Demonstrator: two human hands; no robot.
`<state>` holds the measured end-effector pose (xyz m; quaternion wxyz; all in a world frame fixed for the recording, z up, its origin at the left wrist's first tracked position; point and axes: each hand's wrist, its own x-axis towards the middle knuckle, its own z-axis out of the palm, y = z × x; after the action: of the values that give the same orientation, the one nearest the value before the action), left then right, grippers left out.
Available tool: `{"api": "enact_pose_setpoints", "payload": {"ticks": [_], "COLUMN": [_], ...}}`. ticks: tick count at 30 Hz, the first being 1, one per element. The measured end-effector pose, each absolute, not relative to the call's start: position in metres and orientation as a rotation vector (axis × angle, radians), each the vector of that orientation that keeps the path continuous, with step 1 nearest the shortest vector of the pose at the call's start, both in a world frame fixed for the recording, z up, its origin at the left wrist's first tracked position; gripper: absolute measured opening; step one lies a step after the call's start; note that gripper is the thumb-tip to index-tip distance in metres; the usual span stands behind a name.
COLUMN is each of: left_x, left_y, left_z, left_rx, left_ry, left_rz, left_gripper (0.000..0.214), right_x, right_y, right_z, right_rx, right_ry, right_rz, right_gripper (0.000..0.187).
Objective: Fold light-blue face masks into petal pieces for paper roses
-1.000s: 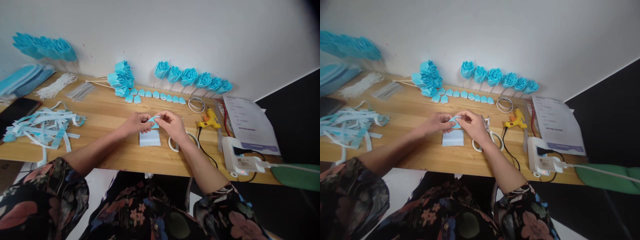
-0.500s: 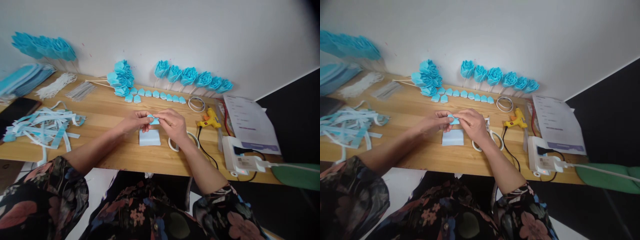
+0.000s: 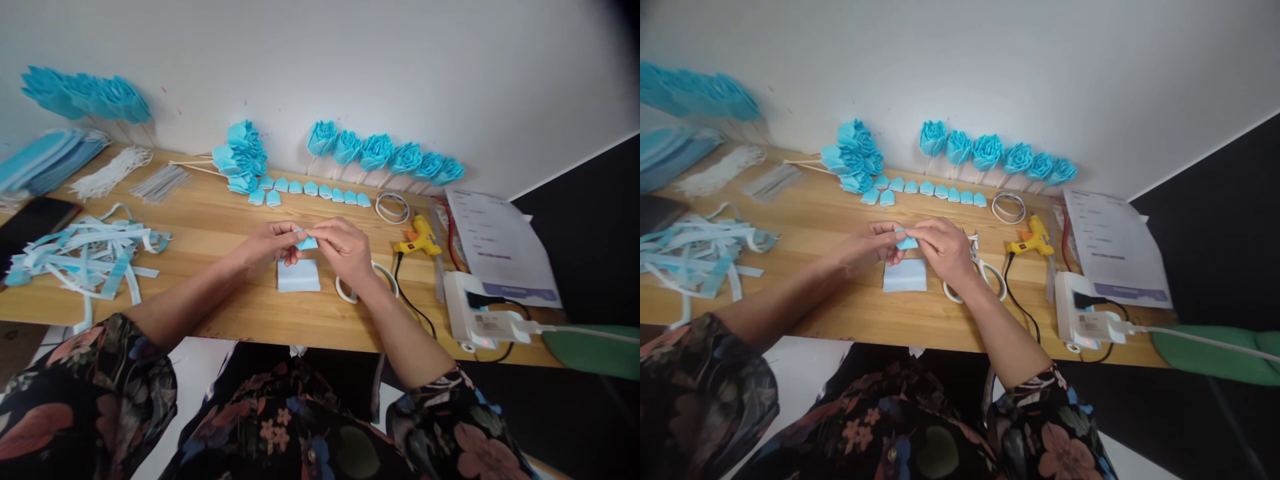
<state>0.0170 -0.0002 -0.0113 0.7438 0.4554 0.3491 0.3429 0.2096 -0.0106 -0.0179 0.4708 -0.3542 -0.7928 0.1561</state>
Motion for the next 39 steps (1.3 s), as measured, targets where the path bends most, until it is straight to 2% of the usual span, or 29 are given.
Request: {"api": "enact_pose_setpoints", "payload": {"ticks": [4, 9, 12, 14, 19, 22, 34, 39], "left_x": [0.017, 0.017, 0.018, 0.017, 0.017, 0.018, 0.017, 0.017], "left_y": [0.001, 0.001, 0.001, 0.001, 0.002, 0.002, 0.003, 0.002], "left_z": [-0.012, -0.011, -0.011, -0.011, -0.011, -0.011, -0.013, -0.013], "left_rx": [1.091, 1.254, 1.305, 1.325, 1.347, 1.345, 1.347, 1.379], "left_ry": [0.794, 0.887, 0.917, 0.921, 0.922, 0.927, 0.962, 0.977], "left_rz": [0.796, 0.874, 0.887, 0.887, 0.895, 0.893, 0.869, 0.849], "left_gripper": [0.037, 0.032, 0.029, 0.028, 0.025, 0.023, 0.019, 0.018], "right_x": [0.209, 0.212, 0.211, 0.209, 0.207, 0.207, 0.208, 0.207], "right_y": [-0.010, -0.005, -0.006, -0.008, -0.011, -0.010, -0.009, -0.010], "right_z": [-0.018, -0.023, -0.021, -0.017, -0.007, -0.008, -0.010, -0.009], "right_rx": [-1.026, -1.115, -1.115, -1.113, -1.135, -1.171, -1.184, -1.183], "right_ry": [-1.810, -1.574, -1.504, -1.471, -1.494, -1.542, -1.550, -1.559], "right_rz": [0.611, 1.071, 1.277, 1.365, 1.344, 1.279, 1.271, 1.285], "right_gripper": [0.026, 0.034, 0.044, 0.044, 0.025, 0.021, 0.019, 0.025]}}
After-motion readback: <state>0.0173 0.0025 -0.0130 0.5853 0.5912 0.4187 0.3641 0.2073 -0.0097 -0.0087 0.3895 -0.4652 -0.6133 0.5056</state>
